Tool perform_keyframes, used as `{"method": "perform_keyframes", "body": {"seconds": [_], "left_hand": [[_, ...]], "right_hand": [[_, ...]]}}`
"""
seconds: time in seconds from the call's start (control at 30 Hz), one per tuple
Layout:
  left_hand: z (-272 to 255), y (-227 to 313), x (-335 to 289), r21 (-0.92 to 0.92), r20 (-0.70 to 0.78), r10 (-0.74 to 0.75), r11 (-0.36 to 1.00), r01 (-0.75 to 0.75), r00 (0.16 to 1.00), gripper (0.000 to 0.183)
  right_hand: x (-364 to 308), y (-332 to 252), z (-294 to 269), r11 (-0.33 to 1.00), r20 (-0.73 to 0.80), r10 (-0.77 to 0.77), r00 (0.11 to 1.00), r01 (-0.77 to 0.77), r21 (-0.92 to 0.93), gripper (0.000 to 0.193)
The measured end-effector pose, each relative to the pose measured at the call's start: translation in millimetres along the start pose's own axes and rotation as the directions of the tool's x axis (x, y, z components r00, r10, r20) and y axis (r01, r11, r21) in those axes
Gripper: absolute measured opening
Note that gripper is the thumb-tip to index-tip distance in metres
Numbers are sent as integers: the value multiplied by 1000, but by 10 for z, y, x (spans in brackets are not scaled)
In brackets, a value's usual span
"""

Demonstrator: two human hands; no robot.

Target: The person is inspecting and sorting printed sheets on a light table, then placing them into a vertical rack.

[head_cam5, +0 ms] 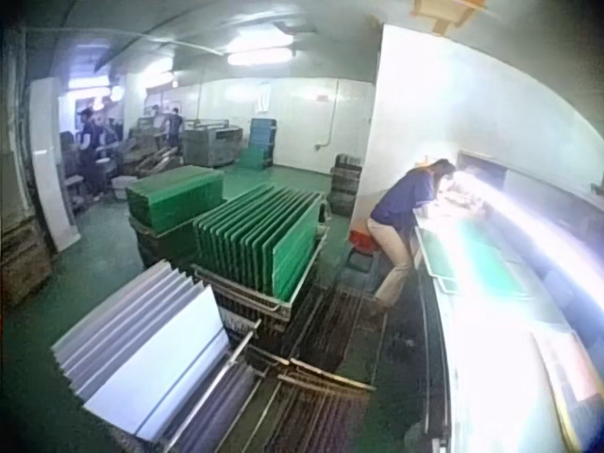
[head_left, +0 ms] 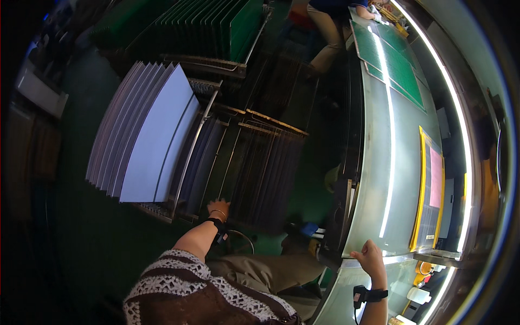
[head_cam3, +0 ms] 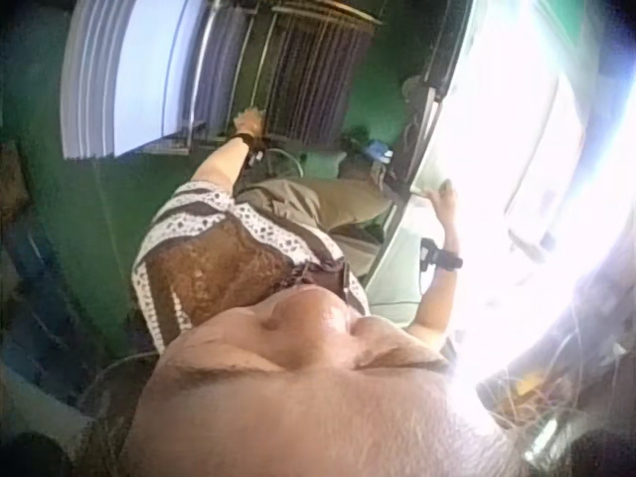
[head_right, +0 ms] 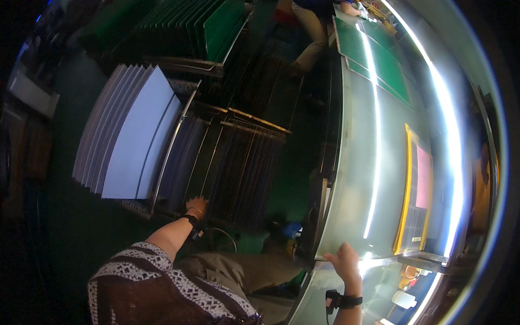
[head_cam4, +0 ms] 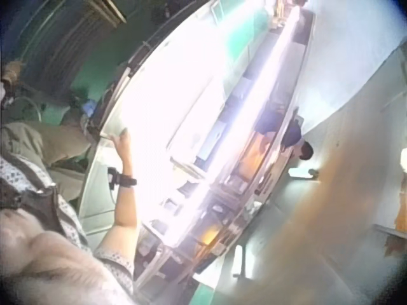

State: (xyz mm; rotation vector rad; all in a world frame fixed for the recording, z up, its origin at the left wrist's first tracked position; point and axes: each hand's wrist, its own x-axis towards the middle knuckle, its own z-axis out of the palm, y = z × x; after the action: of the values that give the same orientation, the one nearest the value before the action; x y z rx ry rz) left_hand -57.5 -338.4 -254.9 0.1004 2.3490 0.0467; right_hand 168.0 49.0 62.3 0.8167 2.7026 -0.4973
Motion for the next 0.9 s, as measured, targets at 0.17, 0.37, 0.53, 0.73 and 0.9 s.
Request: {"method": "perform_keyframes", "body": {"seconds": [0.17, 0.37, 0.53, 0.73, 0.9], "left_hand": [[-663, -58, -486, -95, 257, -43, 993, 70, 965, 38], [-1764, -354, -549, -115, -936, 149, 725, -679, 318, 21], [-2693, -1283, -599, -127, -989, -140, 969, -210, -47, 28], [-2565, -1790, -376, -407, -847, -423, 905, 120, 321, 26], [-2463, -1975, -149, -437, -871, -428, 899, 18, 240, 15]], "right_hand": [[62, 9, -17, 999, 11, -28, 1000, 28, -20, 43], [69, 272, 90, 996, 4, 34, 999, -34, 79, 46], [48, 324, 152, 986, 10, 83, 996, -84, 144, 47], [6, 302, 210, 986, -53, 84, 995, -75, 146, 45], [-21, 265, 216, 980, -123, 68, 990, -44, 195, 42]]}}
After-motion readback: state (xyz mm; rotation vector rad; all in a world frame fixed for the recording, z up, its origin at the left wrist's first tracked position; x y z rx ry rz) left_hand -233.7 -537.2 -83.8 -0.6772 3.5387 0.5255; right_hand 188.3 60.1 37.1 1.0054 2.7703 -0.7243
